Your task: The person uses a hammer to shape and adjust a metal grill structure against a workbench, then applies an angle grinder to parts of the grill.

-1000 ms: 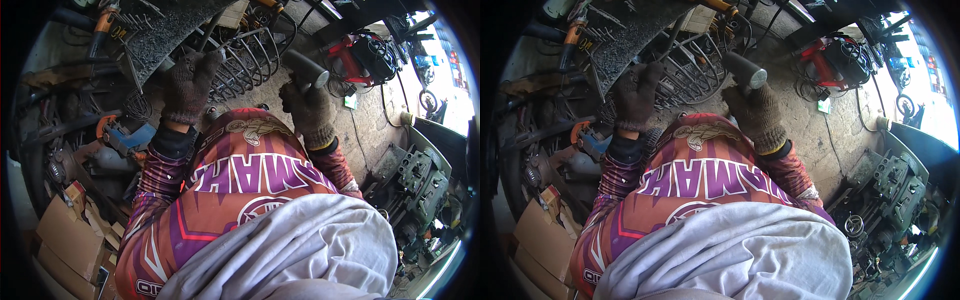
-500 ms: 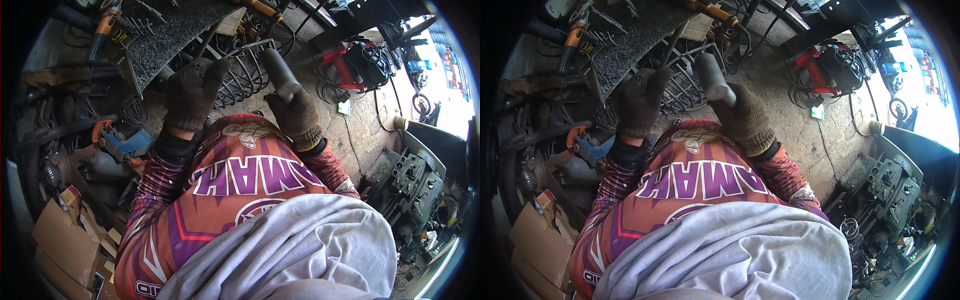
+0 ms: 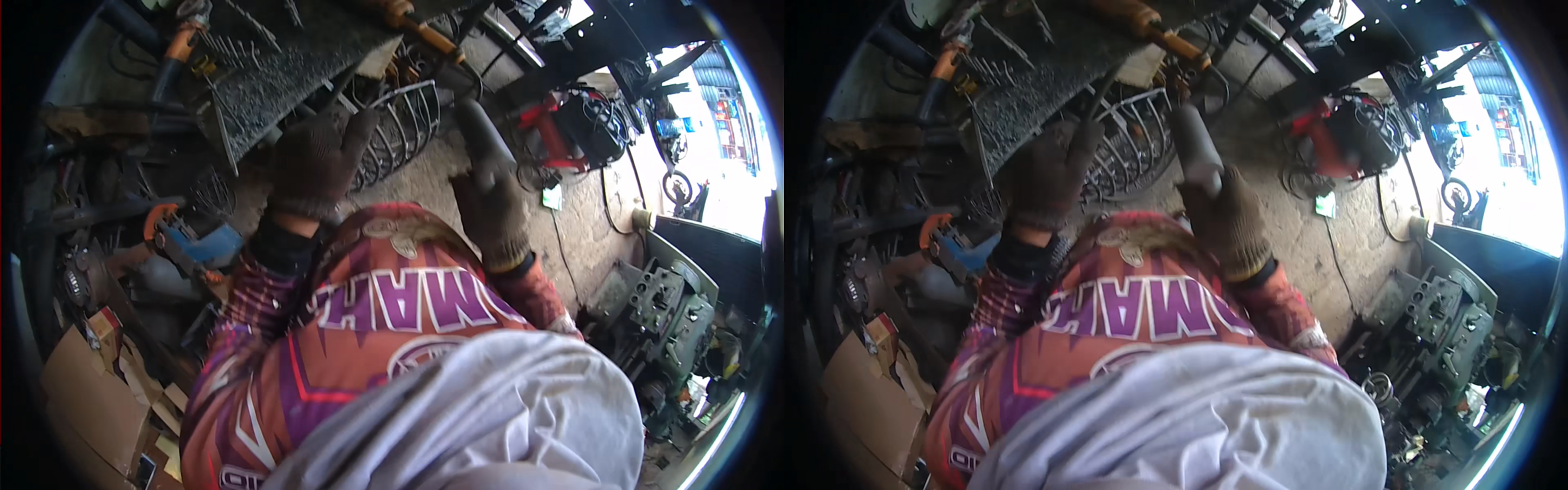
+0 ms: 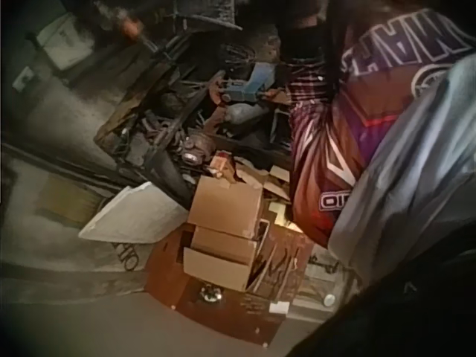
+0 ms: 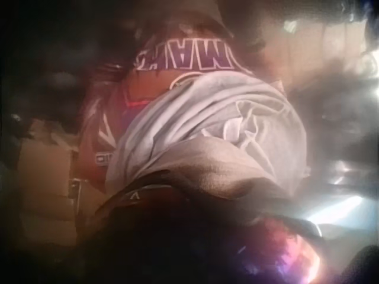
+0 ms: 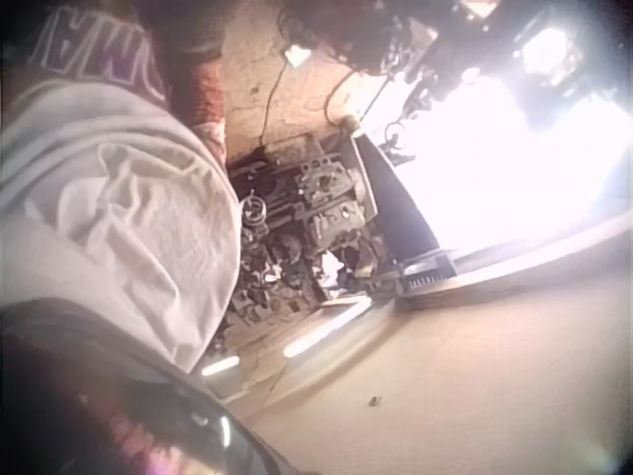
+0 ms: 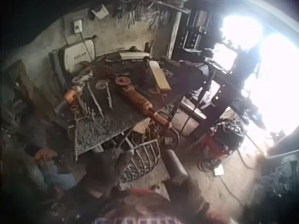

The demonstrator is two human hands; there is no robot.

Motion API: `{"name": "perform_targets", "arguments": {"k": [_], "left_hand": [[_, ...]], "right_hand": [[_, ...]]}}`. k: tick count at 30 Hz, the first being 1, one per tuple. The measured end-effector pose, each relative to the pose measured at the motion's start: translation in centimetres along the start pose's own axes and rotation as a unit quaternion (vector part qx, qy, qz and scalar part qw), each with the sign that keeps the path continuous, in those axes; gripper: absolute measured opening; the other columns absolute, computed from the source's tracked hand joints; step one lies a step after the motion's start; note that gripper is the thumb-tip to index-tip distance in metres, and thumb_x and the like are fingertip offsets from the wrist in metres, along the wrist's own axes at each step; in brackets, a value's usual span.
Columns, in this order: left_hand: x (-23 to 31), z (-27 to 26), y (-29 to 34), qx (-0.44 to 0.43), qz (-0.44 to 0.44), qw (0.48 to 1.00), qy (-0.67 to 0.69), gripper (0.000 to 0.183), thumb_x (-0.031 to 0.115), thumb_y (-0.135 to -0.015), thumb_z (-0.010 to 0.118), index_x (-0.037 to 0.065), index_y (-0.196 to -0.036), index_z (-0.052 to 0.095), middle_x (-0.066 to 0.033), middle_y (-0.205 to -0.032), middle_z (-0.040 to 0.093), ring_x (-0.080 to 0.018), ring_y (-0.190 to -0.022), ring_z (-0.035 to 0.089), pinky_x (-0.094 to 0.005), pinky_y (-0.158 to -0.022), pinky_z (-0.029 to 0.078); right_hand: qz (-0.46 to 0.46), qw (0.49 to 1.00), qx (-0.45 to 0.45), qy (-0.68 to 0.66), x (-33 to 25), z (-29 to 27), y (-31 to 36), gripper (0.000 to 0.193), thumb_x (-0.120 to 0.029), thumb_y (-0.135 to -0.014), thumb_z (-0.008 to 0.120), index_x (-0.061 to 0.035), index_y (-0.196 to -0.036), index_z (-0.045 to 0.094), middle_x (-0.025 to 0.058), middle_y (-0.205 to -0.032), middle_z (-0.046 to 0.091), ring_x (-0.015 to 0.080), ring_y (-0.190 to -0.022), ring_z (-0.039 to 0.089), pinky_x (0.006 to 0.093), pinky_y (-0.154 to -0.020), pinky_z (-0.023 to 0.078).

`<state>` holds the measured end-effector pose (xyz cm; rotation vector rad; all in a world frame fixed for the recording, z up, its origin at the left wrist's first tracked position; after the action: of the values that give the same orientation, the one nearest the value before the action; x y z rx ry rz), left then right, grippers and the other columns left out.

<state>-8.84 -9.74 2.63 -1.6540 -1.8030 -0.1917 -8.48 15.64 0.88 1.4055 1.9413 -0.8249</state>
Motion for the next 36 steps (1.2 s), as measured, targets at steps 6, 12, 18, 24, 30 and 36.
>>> {"name": "perform_targets", "arguments": {"k": [6,12,18,24,30,36], "left_hand": [[1.3,-0.7,-0.2,0.021,0.02,0.998,0.053,0.042,0.044,-0.096,0.059,0.009,-0.072,0.061,-0.013,-0.061,0.059,-0.035,-0.057,0.061,-0.0414,-0.051,0.046],[0.3,-0.9,0.5,0.015,0.062,0.995,-0.083,0.041,0.042,-0.095,0.062,0.003,-0.086,0.068,-0.016,-0.071,0.064,-0.0343,-0.065,0.064,-0.0365,-0.058,0.048],[0.7,-0.8,0.2,0.013,0.007,0.999,0.031,0.042,0.042,-0.095,0.062,0.004,-0.08,0.066,-0.0157,-0.07,0.064,-0.0323,-0.064,0.065,-0.0369,-0.057,0.047],[0.9,-1.3,1.7,-0.03,0.033,0.999,0.003,0.041,0.041,-0.096,0.062,0.003,-0.08,0.065,-0.0162,-0.069,0.063,-0.0297,-0.062,0.064,-0.0371,-0.057,0.047],[0.9,-1.0,0.7,0.013,0.023,0.999,0.039,0.043,0.042,-0.096,0.06,0.006,-0.073,0.063,-0.0141,-0.063,0.06,-0.0343,-0.056,0.061,-0.0404,-0.052,0.047],[0.8,-1.6,1.7,0.004,0.081,0.997,-0.013,0.035,0.035,-0.096,0.063,0.003,-0.086,0.068,-0.0153,-0.067,0.061,-0.0238,-0.057,0.057,-0.036,-0.057,0.044]], "right_hand": [[0.064,0.988,-0.034,-0.137,-1.6,-1.4,0.6,0.049,-0.012,-0.082,0.073,0.0035,-0.124,0.055,0.0198,-0.107,0.065,0.0319,-0.089,0.067,0.0368,-0.077,0.054],[0.098,0.993,-0.05,-0.037,0.2,0.4,-2.3,0.045,-0.012,-0.086,0.069,0.002,-0.127,0.055,0.0143,-0.093,0.066,0.0265,-0.074,0.064,0.0342,-0.068,0.051],[0.002,0.993,-0.004,-0.121,-1.9,-1.2,0.1,0.043,-0.014,-0.086,0.071,-0.002,-0.124,0.054,0.0125,-0.098,0.066,0.0231,-0.075,0.063,0.0329,-0.068,0.05],[0.022,0.999,0.02,-0.038,-0.4,-0.5,0.1,0.036,-0.013,-0.087,0.072,-0.0019,-0.119,0.06,0.0057,-0.079,0.063,0.0148,-0.067,0.058,0.031,-0.059,0.047],[-0.14,0.977,0.066,-0.143,-4.1,-2.2,1.2,0.043,-0.01,-0.088,0.067,0.0018,-0.128,0.056,0.0084,-0.084,0.064,0.0166,-0.069,0.061,0.028,-0.058,0.048],[0.117,0.992,-0.042,-0.017,0.4,0.0,0.2,0.042,-0.019,-0.082,0.075,-0.0038,-0.118,0.059,0.0205,-0.089,0.069,0.0376,-0.084,0.07,0.0431,-0.069,0.053]]}}
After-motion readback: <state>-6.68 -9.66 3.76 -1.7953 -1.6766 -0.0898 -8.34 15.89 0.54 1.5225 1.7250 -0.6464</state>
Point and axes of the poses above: each hand's wrist, its own y-axis away from the middle knuckle, its own z-axis out of the palm, x = y × z, the point moved 5 cm from there along -y, towards the middle knuckle
